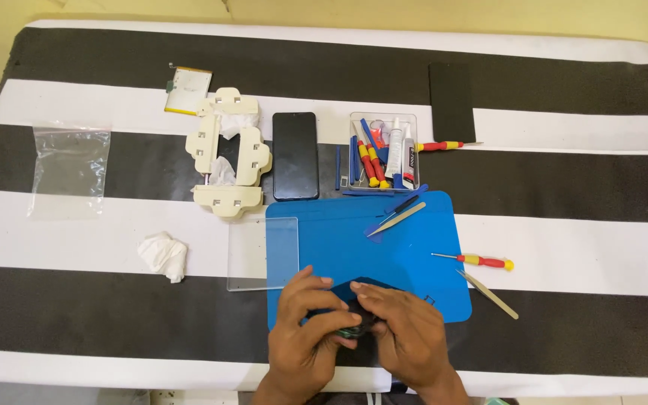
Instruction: Disassembling and reassembling a mobile phone using precision tools like screwdrivers and tweezers on a repair bench.
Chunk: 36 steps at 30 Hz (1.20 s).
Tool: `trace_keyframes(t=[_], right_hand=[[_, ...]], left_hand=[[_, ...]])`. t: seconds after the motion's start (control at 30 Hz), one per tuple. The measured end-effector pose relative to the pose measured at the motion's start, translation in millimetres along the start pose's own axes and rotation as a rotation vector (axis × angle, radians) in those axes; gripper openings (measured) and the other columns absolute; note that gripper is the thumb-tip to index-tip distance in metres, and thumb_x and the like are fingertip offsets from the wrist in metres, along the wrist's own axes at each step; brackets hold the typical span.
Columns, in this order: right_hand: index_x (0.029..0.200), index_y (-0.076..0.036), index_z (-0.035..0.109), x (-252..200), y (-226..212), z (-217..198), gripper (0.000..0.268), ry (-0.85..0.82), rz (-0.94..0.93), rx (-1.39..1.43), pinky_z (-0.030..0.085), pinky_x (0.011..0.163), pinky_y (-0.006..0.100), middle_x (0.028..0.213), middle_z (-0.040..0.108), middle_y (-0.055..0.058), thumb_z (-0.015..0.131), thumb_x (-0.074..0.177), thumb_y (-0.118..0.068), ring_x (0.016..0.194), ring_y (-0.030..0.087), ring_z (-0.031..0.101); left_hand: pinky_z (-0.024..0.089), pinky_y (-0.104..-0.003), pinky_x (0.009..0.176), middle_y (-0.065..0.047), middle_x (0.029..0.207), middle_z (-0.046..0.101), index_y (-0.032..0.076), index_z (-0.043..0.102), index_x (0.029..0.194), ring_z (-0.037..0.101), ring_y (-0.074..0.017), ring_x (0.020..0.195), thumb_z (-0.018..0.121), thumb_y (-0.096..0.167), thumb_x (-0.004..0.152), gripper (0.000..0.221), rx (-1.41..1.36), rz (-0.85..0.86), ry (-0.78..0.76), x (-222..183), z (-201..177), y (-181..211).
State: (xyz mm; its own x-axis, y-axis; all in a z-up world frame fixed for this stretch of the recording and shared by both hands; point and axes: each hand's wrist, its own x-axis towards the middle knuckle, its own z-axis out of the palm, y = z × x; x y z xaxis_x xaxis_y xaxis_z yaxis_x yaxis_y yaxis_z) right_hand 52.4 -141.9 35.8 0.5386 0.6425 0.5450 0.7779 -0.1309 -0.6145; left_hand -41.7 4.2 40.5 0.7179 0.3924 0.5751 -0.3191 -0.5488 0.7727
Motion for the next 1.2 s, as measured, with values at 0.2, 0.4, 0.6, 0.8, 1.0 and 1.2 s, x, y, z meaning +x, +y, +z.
trace_keyframes(t=[0.2,0.4,0.6,0.8,1.0,1.2], right_hand=[[0.103,-0.008,0.073,-3,2,-5,0.022,-0.072,0.127,-0.168,0.059,0.082,0.039,0.109,0.08,0.006,0.063,0.098,-0.027,0.099,0.025,0.077],[0.102,-0.014,0.077,-9,12,0,0.024,-0.068,0.205,-0.22,0.056,0.087,0.04,0.11,0.08,0.002,0.069,0.093,-0.034,0.101,0.021,0.076],[0.098,-0.011,0.076,-11,17,8,0.023,-0.125,0.159,-0.337,0.055,0.087,0.038,0.108,0.081,0.002,0.069,0.095,-0.033,0.1,0.018,0.076],[0.1,-0.012,0.075,-14,17,12,0.02,-0.136,0.165,-0.372,0.055,0.085,0.038,0.108,0.08,0.001,0.07,0.094,-0.03,0.095,0.019,0.075],[0.098,-0.012,0.075,-8,15,15,0.016,-0.088,0.15,-0.413,0.053,0.079,0.035,0.104,0.08,0.002,0.068,0.096,-0.026,0.091,0.018,0.075],[0.127,-0.016,0.068,-9,18,-18,0.05,-0.374,0.373,-0.362,0.047,0.105,0.051,0.135,0.072,0.002,0.08,0.082,-0.035,0.12,0.025,0.069]], left_hand=[[0.043,-0.066,0.119,-0.008,0.093,0.059,0.014,0.067,0.093,0.069,-0.0277,0.101,0.049,0.03,0.108,0.028,-0.237,-0.232,0.096,-7,14,-23],[0.032,-0.062,0.122,-0.003,0.095,0.065,0.015,0.062,0.094,0.071,-0.0318,0.111,0.046,0.026,0.108,0.024,-0.089,-0.268,0.006,-10,5,-39],[0.055,-0.043,0.098,-0.012,0.12,0.07,0.009,0.064,0.12,0.069,-0.029,0.113,0.051,0.037,0.105,0.034,-0.09,-0.337,-0.127,-20,-3,-44],[0.055,-0.044,0.103,-0.009,0.101,0.074,0.009,0.072,0.101,0.072,-0.0264,0.1,0.059,0.009,0.099,0.013,-0.065,-0.242,-0.047,-27,11,-54],[0.058,-0.041,0.095,-0.008,0.092,0.072,0.009,0.069,0.09,0.073,-0.0253,0.093,0.053,0.0,0.097,0.02,0.002,-0.226,0.035,-26,22,-54],[0.058,-0.041,0.099,-0.009,0.099,0.072,0.008,0.07,0.1,0.073,-0.0259,0.099,0.057,-0.001,0.097,0.016,-0.057,-0.242,-0.022,-26,15,-57]])
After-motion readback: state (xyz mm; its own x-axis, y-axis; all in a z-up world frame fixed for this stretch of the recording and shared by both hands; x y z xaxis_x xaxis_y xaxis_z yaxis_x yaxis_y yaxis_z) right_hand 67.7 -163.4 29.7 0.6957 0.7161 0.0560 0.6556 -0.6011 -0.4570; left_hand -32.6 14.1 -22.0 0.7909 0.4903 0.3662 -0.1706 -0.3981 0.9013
